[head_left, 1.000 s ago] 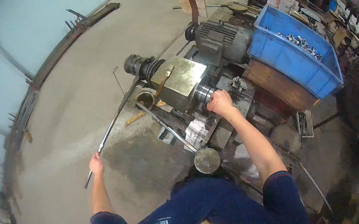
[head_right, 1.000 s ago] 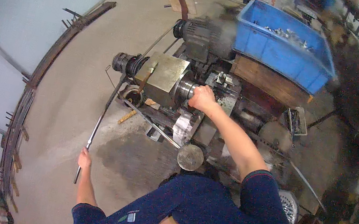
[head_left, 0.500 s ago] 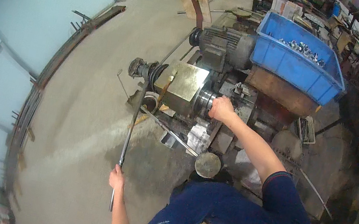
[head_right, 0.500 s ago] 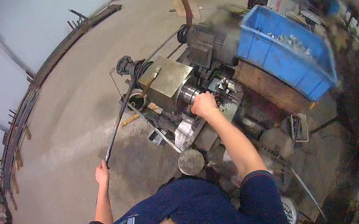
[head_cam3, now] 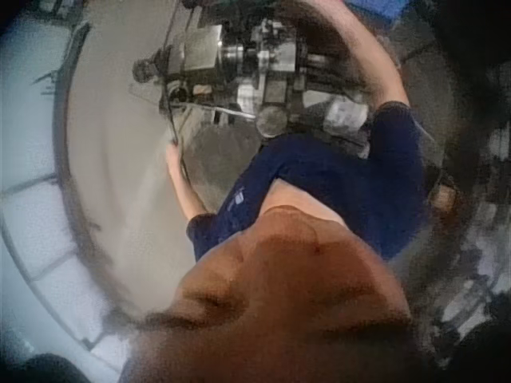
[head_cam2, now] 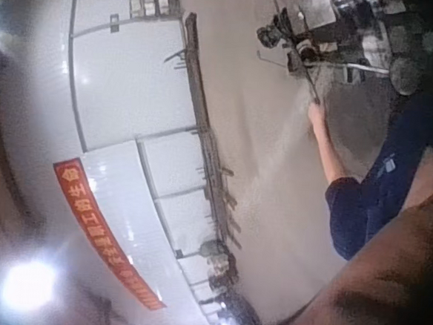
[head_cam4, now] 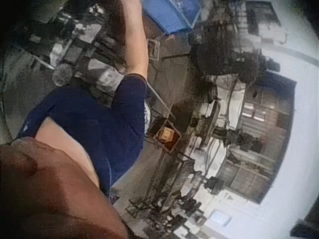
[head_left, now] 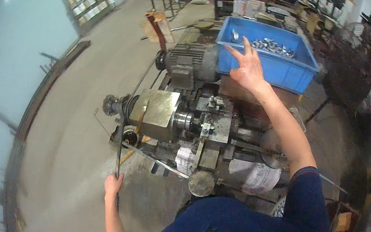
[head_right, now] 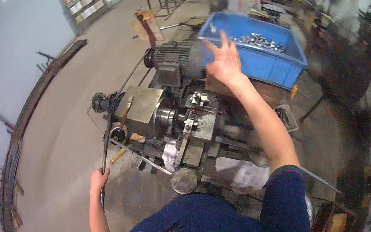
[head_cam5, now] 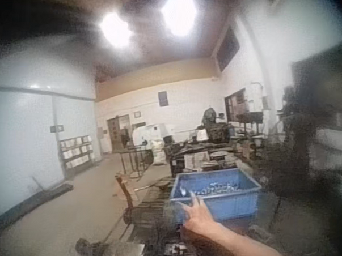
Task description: The person operates a bench grinder by repeatedly inserting small metal parts from a blue bin into the machine using a long metal rod. The person then removes the processed parts and places them into a perforated metal basket. The task is performed continuously in a repetitive cycle.
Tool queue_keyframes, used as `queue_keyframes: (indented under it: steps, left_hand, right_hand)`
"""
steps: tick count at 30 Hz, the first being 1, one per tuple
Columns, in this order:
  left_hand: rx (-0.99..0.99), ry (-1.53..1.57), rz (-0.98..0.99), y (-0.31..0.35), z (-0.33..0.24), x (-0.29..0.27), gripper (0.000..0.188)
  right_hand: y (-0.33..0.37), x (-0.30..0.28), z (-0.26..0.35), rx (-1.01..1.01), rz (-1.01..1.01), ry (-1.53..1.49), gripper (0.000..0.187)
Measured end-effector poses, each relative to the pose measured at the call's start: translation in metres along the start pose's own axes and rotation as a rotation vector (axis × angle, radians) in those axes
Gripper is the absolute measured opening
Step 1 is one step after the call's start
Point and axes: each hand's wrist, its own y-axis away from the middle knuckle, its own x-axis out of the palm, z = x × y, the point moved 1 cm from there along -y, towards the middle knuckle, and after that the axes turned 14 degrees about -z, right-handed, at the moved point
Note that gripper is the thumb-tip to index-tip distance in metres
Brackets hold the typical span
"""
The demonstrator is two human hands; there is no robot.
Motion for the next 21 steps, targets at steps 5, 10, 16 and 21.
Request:
queue_keyframes:
  steps: [5,10,16,21]
  left_hand:
    - [-0.398,0.682,0.307,-0.039,0.005,0.04,0.03]
    - [-0.385,0.958,0.323,-0.045,0.015,0.053,0.03]
    - [-0.457,0.855,0.256,-0.04,0.015,0.049,0.029]
    - [-0.562,0.979,0.448,-0.05,0.031,0.057,0.022]
  right_hand:
    - [0.05,-0.024,0.004,-0.051,0.037,-0.251,0.061]
    - [0.188,-0.071,-0.014,0.376,0.202,-0.262,0.052]
    - [0.417,-0.126,-0.008,0.98,0.456,-0.094,0.048]
    - [0.512,-0.195,-0.007,1.213,0.401,0.249,0.041]
